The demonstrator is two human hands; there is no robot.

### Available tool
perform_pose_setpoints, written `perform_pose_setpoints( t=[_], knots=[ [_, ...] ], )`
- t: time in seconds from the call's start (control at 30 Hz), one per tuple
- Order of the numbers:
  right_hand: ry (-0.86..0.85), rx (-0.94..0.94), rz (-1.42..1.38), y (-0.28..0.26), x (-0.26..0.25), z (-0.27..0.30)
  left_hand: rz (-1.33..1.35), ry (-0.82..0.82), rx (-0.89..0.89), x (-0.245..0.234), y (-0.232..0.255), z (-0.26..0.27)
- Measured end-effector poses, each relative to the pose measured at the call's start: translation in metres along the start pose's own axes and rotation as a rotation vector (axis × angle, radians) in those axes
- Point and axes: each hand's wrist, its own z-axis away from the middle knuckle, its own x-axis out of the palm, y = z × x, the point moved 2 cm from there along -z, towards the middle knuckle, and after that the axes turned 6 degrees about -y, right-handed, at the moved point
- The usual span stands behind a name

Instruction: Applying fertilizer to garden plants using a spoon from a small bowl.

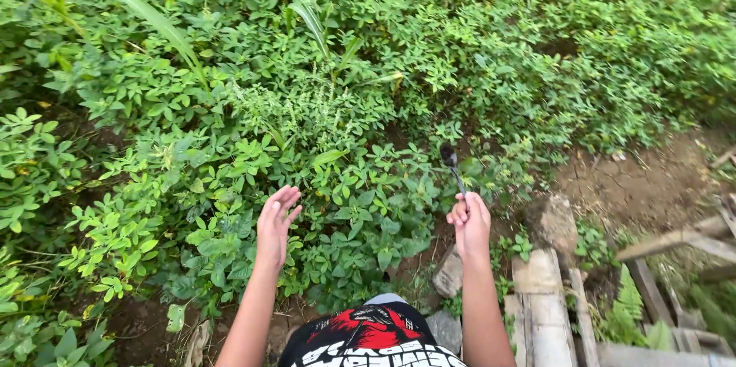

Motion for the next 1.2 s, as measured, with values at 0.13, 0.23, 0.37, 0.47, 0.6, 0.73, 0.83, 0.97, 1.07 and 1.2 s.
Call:
perform_pose_setpoints(
  t=[0.13,0.23,0.37,0.47,0.6,0.73,0.83,0.97,1.07,1.2],
  knots=[
    [-0.084,0.016,0.007,-0.019,0.001,-0.060,-0.078,0.096,0.021,0.013,-0.005,-0.040],
    [-0.162,-0.019,0.003,-0.028,-0.007,-0.095,-0.047,0.140,0.052,0.030,-0.013,-0.066],
    [-0.172,0.004,0.034,-0.037,-0.020,-0.144,0.043,0.088,0.109,0.070,-0.018,-0.089],
    [-0.193,0.044,0.045,-0.037,-0.026,-0.168,0.068,0.098,0.110,0.089,-0.024,-0.092],
    [-0.252,0.083,0.017,-0.031,-0.031,-0.205,0.103,0.202,0.099,0.095,-0.042,-0.095],
    [-0.301,0.132,0.017,-0.031,-0.040,-0.221,0.096,0.256,0.129,0.106,-0.052,-0.090],
    [-0.319,0.153,0.013,-0.030,-0.042,-0.233,0.086,0.303,0.115,0.114,-0.055,-0.091],
    [-0.282,0.182,0.051,-0.024,-0.046,-0.245,0.098,0.269,0.134,0.118,-0.056,-0.098],
    [-0.282,0.186,0.048,-0.022,-0.043,-0.246,0.067,0.263,0.128,0.124,-0.047,-0.105],
    [-0.290,0.171,0.029,-0.022,-0.039,-0.245,0.052,0.224,0.139,0.127,-0.038,-0.120]
  ],
)
